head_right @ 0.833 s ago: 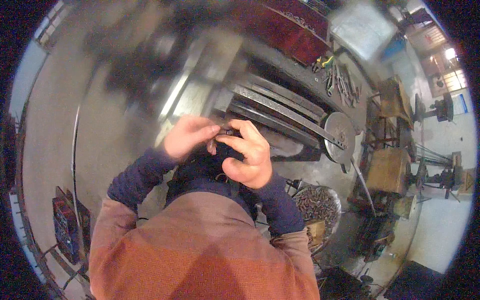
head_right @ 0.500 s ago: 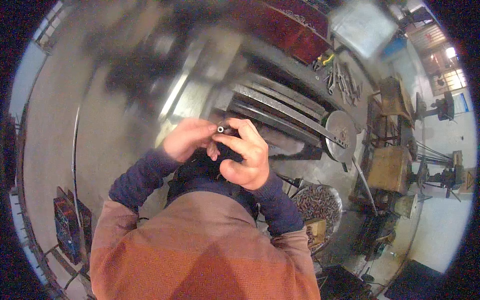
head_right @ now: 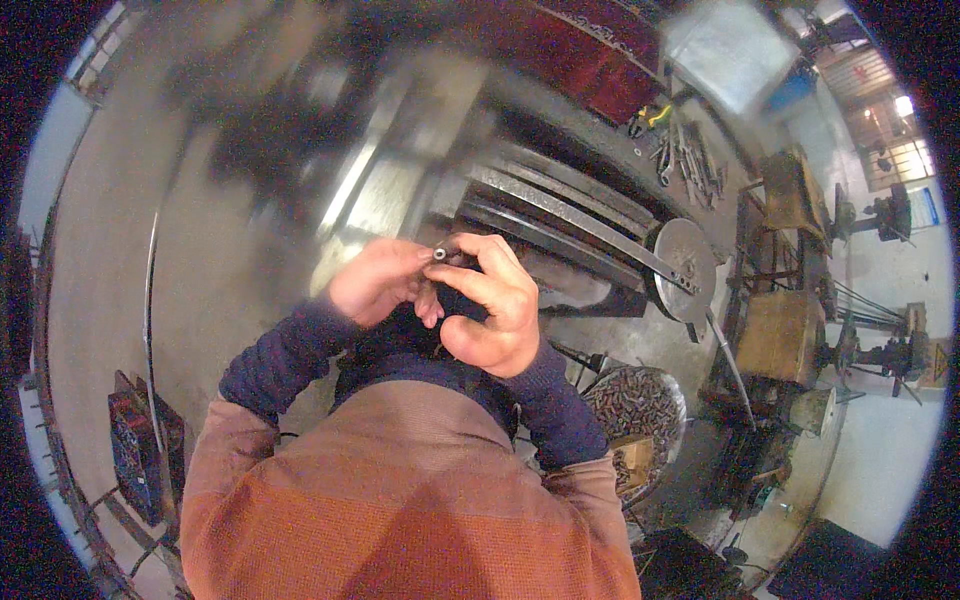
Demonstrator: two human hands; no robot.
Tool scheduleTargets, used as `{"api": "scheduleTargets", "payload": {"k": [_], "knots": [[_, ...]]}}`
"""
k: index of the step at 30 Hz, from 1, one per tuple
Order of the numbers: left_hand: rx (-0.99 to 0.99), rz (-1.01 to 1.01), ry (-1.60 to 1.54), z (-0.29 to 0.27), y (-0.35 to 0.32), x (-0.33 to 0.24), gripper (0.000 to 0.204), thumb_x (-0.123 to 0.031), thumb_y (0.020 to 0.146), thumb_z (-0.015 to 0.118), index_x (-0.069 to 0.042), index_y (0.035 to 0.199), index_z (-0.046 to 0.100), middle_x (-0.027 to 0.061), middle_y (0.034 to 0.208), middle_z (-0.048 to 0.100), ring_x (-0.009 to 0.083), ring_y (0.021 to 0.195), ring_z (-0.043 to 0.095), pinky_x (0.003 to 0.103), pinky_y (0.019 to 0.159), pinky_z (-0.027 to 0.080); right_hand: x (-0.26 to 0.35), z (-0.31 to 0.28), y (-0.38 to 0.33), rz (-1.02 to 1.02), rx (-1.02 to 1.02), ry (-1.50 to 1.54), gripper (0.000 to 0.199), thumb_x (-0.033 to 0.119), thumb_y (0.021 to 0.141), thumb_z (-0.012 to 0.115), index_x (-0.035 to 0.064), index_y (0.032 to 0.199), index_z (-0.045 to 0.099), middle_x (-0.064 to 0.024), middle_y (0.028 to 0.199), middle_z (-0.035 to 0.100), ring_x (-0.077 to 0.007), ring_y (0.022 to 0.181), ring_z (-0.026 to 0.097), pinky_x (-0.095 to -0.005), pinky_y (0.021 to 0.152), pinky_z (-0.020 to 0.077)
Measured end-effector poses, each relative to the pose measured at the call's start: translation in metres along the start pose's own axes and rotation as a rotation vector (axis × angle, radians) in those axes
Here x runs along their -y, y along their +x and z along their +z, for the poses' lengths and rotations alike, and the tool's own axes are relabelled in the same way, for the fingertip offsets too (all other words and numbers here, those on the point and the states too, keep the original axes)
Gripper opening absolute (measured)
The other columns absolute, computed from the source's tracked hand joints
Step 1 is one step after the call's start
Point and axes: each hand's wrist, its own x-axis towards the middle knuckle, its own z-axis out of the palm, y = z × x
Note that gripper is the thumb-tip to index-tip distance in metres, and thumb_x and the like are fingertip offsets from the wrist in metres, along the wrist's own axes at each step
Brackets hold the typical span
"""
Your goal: The person repeatedly loads small cylindrical metal pieces into a metal lathe, operates the machine controls to process each piece, then removes the finished part and places it into a collection bin. This cycle is performed multiple times in sequence.
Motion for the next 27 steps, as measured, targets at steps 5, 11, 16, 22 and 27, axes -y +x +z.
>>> {"api": "scheduleTargets", "payload": {"k": [5, 11, 16, 22, 27], "knots": [[-0.002, 0.007, -0.007, 0.0020, 0.0007, 0.0008, 0.031, -0.026, 0.090, 0.049, 0.001, 0.077, 0.056, 0.0138, 0.061, 0.058, 0.0244, 0.053, 0.058, 0.033, 0.052, 0.046, 0.0013, 0.0001, 0.0008, -0.006, -0.012, -0.023, 0.039, 0.008, 0.053, 0.054, -0.0018, 0.089, 0.066, -0.0180, 0.096, 0.059, -0.0270, 0.085, 0.058, -0.0320, 0.076, 0.0468], [-0.014, 0.008, 0.018, 0.0020, 0.0006, -0.0010, 0.031, -0.026, 0.090, 0.050, 0.002, 0.077, 0.057, 0.0135, 0.062, 0.058, 0.0240, 0.054, 0.059, 0.033, 0.053, 0.046, -0.0038, 0.0029, 0.0009, -0.031, -0.028, -0.037, 0.042, 0.014, 0.050, 0.056, -0.0003, 0.088, 0.064, -0.0160, 0.094, 0.057, -0.0294, 0.082, 0.055, -0.0347, 0.074, 0.0452], [-0.026, 0.018, 0.051, -0.0007, -0.0009, -0.0038, 0.029, -0.025, 0.089, 0.051, 0.002, 0.080, 0.058, 0.0129, 0.064, 0.059, 0.0241, 0.057, 0.060, 0.033, 0.055, 0.048, -0.0011, 0.0030, 0.0019, -0.029, -0.042, -0.048, 0.041, 0.016, 0.051, 0.055, 0.0001, 0.088, 0.065, -0.0153, 0.093, 0.058, -0.0293, 0.082, 0.056, -0.0343, 0.074, 0.0456], [-0.016, 0.053, 0.083, -0.0028, -0.0020, -0.0067, 0.028, -0.024, 0.089, 0.051, 0.003, 0.084, 0.057, 0.0120, 0.066, 0.059, 0.0227, 0.058, 0.060, 0.033, 0.056, 0.048, -0.0019, 0.0033, 0.0027, -0.028, -0.020, -0.033, 0.042, 0.014, 0.049, 0.055, 0.0002, 0.088, 0.065, -0.0153, 0.093, 0.058, -0.0296, 0.083, 0.056, -0.0343, 0.074, 0.0458], [-0.028, 0.058, 0.090, -0.0045, -0.0031, -0.0055, 0.027, -0.024, 0.089, 0.051, 0.002, 0.083, 0.057, 0.0114, 0.068, 0.059, 0.0220, 0.059, 0.061, 0.032, 0.056, 0.049, -0.0009, 0.0047, 0.0036, -0.005, -0.011, -0.008, 0.043, 0.011, 0.048, 0.054, 0.0004, 0.088, 0.065, -0.0159, 0.094, 0.058, -0.0304, 0.085, 0.056, -0.0351, 0.076, 0.0455]]}}
